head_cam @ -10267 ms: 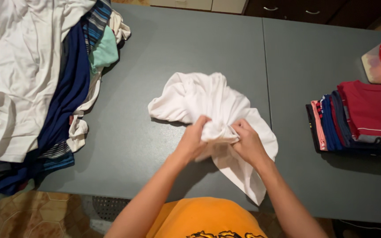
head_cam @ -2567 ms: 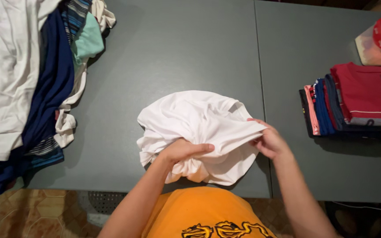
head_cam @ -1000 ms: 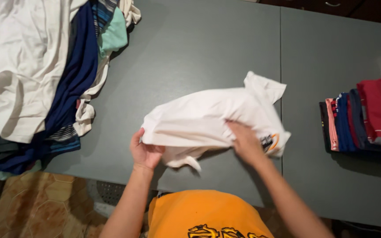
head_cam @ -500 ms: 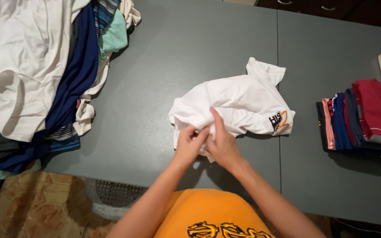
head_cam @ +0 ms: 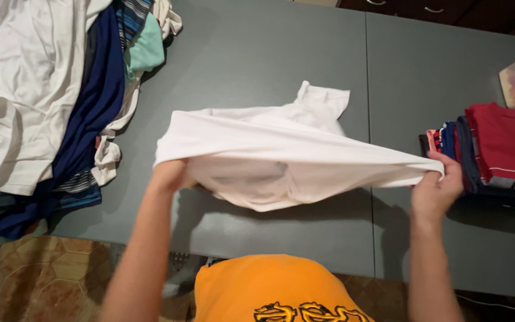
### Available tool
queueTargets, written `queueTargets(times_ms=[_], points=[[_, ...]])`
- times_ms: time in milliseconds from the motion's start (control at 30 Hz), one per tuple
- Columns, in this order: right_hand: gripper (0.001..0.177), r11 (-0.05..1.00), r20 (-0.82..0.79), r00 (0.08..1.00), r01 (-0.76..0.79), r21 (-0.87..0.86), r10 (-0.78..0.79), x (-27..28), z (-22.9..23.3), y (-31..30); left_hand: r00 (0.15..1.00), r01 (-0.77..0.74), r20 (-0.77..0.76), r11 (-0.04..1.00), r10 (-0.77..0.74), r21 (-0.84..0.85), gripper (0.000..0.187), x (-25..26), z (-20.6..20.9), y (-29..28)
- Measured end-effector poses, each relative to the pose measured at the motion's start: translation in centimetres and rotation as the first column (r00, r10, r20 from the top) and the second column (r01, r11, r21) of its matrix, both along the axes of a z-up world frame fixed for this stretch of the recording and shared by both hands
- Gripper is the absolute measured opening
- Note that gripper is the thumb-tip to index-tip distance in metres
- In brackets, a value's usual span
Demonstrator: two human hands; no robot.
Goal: The person folds white t-shirts one at a time on a grey table by smoothing them out, folding the sides and sleeves inward, and then folding them into rectangles before placing them in a stack.
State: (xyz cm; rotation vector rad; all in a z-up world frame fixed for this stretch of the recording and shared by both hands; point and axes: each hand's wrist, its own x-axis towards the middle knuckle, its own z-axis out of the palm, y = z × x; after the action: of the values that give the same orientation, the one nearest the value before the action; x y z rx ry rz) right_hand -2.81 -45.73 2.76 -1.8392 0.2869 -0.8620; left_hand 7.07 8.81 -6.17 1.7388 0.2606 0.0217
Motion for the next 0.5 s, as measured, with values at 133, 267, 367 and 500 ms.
queueTargets(times_ms=[133, 267, 367, 500], points=[[0.015, 0.957, -0.084, 0.993, 0.1, 0.271, -0.08, 0.9, -4.8, -2.2, 0.868, 0.495, -0.297, 0.742, -0.398, 0.452, 0.033, -0.8, 3.2, 1.4], [0.023, 0.986, -0.205, 0.965, -0.156, 0.049, 0.163, 1.1, -8.7, -3.0, 0.64, 0.673, -0.477, 0.739, -0.603, -0.03, 0.032, -6.2, 5.7, -0.6], [0.022, 0.955, -0.443, 0.86, -0.295, -0.032, 0.251, 1.1, -9.2, -2.9, 0.934, 0.351, -0.106, 0.932, -0.342, 0.091, 0.027, -10.0, 6.3, -1.2], [0.027, 0.806, -0.411, 0.715, -0.37, 0.463, 0.565, 1.1, -7.7, -2.1, 0.934, -0.12, 0.328, 0.741, -0.141, 0.661, 0.047, -13.5, 4.7, -0.5]])
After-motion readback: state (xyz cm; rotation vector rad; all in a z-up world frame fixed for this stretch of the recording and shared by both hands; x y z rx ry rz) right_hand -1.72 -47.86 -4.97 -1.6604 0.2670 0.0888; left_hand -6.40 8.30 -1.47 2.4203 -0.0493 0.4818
